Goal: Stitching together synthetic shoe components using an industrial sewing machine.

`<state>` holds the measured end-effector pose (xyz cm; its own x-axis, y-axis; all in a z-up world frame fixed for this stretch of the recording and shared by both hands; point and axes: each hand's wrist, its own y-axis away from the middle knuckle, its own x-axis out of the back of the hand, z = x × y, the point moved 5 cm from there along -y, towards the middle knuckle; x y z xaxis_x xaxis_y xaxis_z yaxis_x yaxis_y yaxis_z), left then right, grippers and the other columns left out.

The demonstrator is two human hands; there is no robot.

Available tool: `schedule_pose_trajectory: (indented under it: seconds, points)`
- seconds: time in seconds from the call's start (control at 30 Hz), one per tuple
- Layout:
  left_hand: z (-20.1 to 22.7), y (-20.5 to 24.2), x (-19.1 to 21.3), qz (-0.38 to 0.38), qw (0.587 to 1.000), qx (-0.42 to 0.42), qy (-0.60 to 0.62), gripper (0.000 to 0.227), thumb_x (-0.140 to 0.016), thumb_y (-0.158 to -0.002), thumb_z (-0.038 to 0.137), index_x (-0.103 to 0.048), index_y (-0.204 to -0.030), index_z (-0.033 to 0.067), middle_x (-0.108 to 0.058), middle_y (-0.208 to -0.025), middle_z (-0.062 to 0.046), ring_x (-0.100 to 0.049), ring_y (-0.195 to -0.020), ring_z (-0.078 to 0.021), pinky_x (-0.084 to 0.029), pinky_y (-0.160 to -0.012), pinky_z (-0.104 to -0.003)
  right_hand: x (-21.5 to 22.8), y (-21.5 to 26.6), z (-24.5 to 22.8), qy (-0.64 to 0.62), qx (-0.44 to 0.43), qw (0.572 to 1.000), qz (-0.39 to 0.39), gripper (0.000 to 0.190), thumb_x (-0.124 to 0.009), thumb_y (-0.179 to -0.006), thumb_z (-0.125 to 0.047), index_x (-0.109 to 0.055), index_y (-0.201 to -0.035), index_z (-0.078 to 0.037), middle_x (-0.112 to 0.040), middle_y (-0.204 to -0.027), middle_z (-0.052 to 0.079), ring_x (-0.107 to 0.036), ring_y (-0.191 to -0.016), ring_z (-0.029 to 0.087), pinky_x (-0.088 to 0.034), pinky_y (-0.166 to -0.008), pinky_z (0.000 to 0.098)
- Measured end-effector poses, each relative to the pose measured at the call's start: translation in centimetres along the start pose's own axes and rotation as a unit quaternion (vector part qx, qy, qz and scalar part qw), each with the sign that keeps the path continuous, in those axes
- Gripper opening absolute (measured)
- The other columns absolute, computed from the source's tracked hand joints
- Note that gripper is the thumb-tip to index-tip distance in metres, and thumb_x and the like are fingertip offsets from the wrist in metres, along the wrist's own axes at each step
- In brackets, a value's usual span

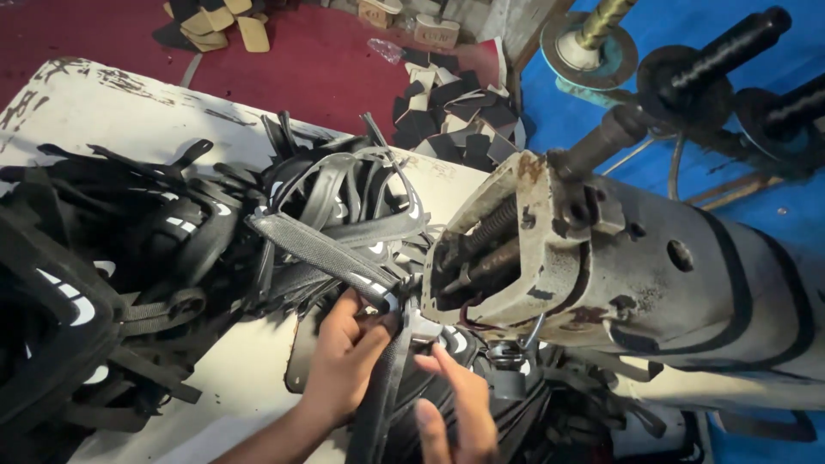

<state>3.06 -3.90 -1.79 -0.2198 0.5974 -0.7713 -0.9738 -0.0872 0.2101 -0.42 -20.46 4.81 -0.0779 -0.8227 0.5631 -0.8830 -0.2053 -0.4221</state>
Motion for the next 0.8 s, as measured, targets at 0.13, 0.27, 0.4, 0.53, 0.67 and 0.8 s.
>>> schedule_pose_trajectory:
  seconds: [0.13, 0.27, 0.4, 0.53, 0.67, 0.8]
  points:
    - [0.7, 1.1, -0.6, -0.005, 0.987, -0.079, -0.137, 0.037, -0.061, -0.095, 0.003, -0.053, -0.131, -0.0026, -0.072, -0.107, -0.007, -0.065, -0.091, -0.0093, -0.051, -0.08, -0.025, -2.2, -2.1, -1.7, -0.078, -0.028, 0.993, -0.079, 0.052, -0.064, -0.095, -0.01, -0.053, -0.143, 0.007, -0.07, -0.125, 0.018, -0.068, -0.118, 0.028, -0.044, -0.107, 0.0383]
    - [-1.0, 3.5, 1.9, 0.053, 0.949, -0.072, -0.302, 0.032, -0.066, -0.096, 0.009, -0.058, -0.126, 0.0, -0.076, -0.095, -0.012, -0.066, -0.082, -0.0095, -0.05, -0.073, -0.024, -2.8, -2.5, -2.1, -0.091, 0.013, 0.991, -0.097, 0.044, -0.06, -0.098, 0.0, -0.054, -0.141, 0.008, -0.067, -0.126, 0.02, -0.068, -0.117, 0.028, -0.049, -0.103, 0.0333]
    - [-2.4, 5.2, 3.0, 0.019, 0.968, -0.064, -0.24, 0.04, -0.064, -0.096, 0.011, -0.055, -0.135, 0.0049, -0.078, -0.094, -0.01, -0.062, -0.086, -0.0065, -0.047, -0.078, -0.02, -2.9, -2.2, -1.7, -0.101, -0.005, 0.989, -0.104, 0.043, -0.059, -0.097, 0.003, -0.055, -0.14, 0.007, -0.068, -0.123, 0.019, -0.07, -0.114, 0.027, -0.051, -0.099, 0.0314]
    - [-3.5, 6.2, 5.2, -0.001, 0.911, -0.172, -0.374, 0.02, -0.069, -0.099, 0.012, -0.065, -0.083, 0.0003, -0.066, -0.142, -0.012, -0.061, -0.086, -0.0098, -0.05, -0.074, -0.025, -3.2, -2.5, -1.0, -0.112, 0.007, 0.989, -0.091, 0.041, -0.059, -0.097, 0.005, -0.058, -0.138, 0.006, -0.069, -0.122, 0.019, -0.071, -0.111, 0.026, -0.052, -0.098, 0.0303]
    - [-6.8, 7.0, 8.8, 0.09, 0.893, -0.017, -0.44, 0.045, -0.081, -0.093, 0.018, -0.063, -0.134, 0.0121, -0.075, -0.087, -0.021, -0.059, -0.075, -0.0141, -0.055, -0.075, -0.027, -3.5, -2.6, -0.1, -0.12, 0.006, 0.989, -0.084, 0.042, -0.062, -0.094, 0.007, -0.06, -0.136, 0.006, -0.07, -0.122, 0.02, -0.071, -0.112, 0.024, -0.051, -0.096, 0.029]
    - [-1.6, 5.7, 4.1, 0.04, 0.875, -0.189, -0.443, 0.016, -0.077, -0.088, 0.015, -0.069, -0.087, 0.0002, -0.074, -0.124, -0.014, -0.072, -0.086, -0.0114, -0.054, -0.077, -0.027, -3.7, -2.6, -0.2, -0.111, 0.007, 0.99, -0.082, 0.042, -0.063, -0.093, 0.007, -0.062, -0.134, 0.005, -0.072, -0.121, 0.019, -0.073, -0.11, 0.022, -0.052, -0.095, 0.0275]
